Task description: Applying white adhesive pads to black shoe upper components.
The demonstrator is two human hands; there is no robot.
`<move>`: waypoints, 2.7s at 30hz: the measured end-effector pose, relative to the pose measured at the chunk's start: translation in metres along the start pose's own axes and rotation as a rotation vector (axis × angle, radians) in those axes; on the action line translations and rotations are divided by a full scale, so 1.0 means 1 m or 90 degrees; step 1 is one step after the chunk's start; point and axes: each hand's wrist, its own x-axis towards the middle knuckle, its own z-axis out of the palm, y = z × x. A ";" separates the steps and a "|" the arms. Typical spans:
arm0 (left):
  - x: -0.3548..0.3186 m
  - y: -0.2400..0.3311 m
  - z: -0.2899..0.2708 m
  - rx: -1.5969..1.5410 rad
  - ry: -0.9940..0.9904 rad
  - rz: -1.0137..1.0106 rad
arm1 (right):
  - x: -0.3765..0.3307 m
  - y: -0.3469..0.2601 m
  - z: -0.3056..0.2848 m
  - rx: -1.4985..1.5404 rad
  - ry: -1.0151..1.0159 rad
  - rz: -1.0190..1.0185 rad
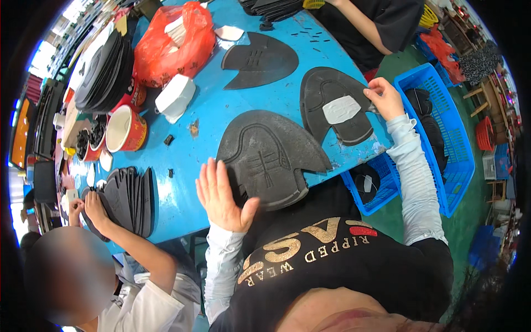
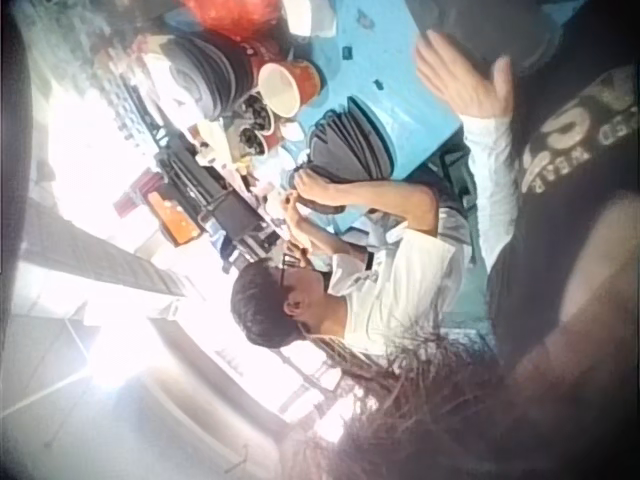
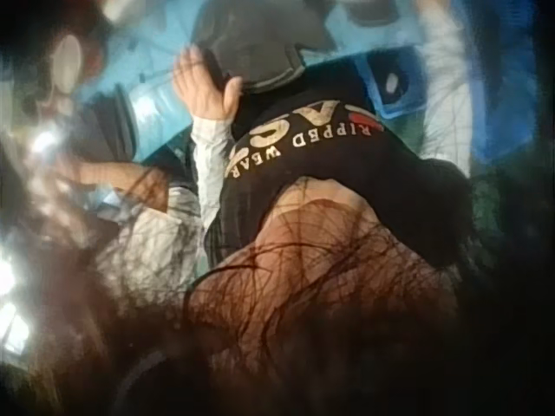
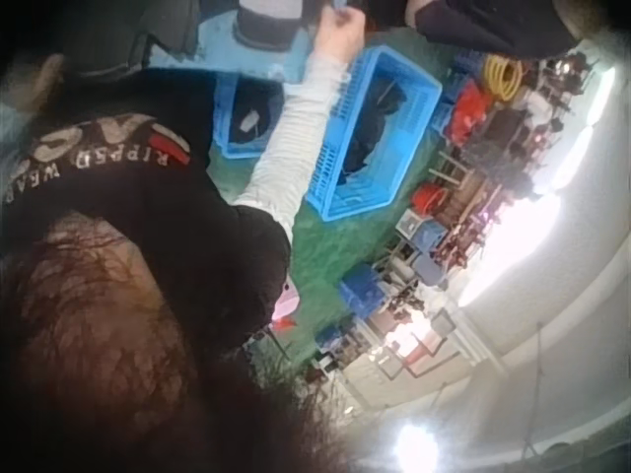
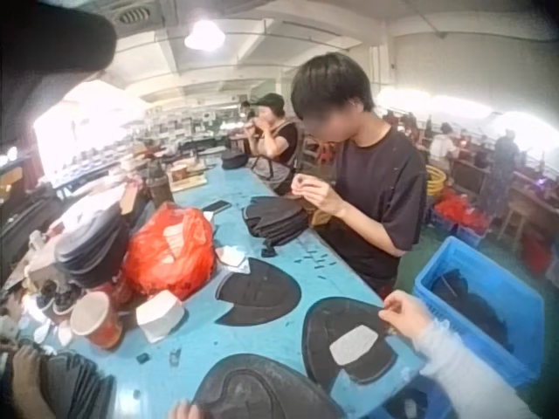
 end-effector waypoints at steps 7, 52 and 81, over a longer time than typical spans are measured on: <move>-0.004 0.001 0.013 -0.131 0.094 0.015 | -0.023 -0.083 0.005 0.317 0.069 -0.146; -0.300 -0.248 0.205 0.187 -0.324 -0.653 | -0.115 -0.193 0.105 -0.036 -0.222 -0.632; -0.103 -0.302 -0.099 0.154 0.406 -0.640 | -0.048 -0.198 0.065 0.136 -0.130 -0.542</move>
